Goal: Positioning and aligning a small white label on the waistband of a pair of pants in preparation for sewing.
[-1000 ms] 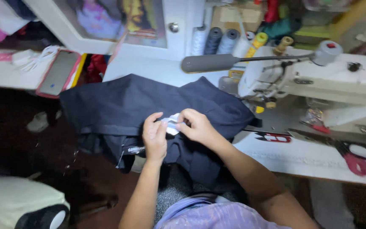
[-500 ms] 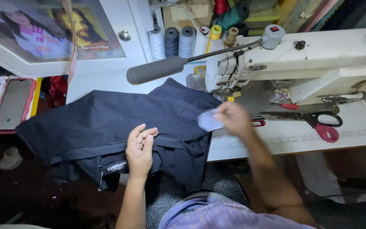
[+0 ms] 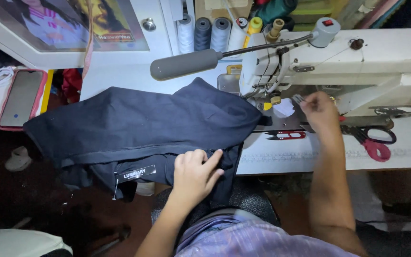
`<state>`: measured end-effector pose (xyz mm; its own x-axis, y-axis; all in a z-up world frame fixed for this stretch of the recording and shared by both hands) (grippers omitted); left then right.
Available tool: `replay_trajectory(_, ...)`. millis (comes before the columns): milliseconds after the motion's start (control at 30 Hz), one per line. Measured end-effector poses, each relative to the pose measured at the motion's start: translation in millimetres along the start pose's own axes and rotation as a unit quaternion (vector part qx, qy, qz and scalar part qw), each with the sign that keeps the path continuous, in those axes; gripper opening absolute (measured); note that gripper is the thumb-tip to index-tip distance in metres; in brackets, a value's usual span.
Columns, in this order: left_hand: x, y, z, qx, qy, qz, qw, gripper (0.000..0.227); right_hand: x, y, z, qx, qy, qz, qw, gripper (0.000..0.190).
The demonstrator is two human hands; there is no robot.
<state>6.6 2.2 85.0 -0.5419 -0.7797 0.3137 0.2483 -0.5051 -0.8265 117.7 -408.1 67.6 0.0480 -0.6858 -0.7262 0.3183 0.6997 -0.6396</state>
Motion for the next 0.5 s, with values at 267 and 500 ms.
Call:
replay_trajectory(267, -7, 15, -5, 0.08, -0.1, -0.097, 0.987, 0.039, -99, 42, -86, -0.107, 0.014, 0.4, 0.91, 0.041)
replay_trajectory(500, -23, -23, -17, 0.194, -0.291, -0.353, 0.868, 0.035, -150, 131, -122, -0.222, 0.012, 0.565, 0.795, 0.009)
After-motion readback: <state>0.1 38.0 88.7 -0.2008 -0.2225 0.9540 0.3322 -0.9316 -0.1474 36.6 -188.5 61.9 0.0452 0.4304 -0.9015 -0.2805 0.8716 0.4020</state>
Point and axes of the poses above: each hand's wrist, its own z-axis towards the middle knuckle, its own y-axis out of the palm, x = y × z, the point moved 4 cm from there along z, towards the middle knuckle, and after that the axes turned 5 degrees about -y, right-handed, at the moved point
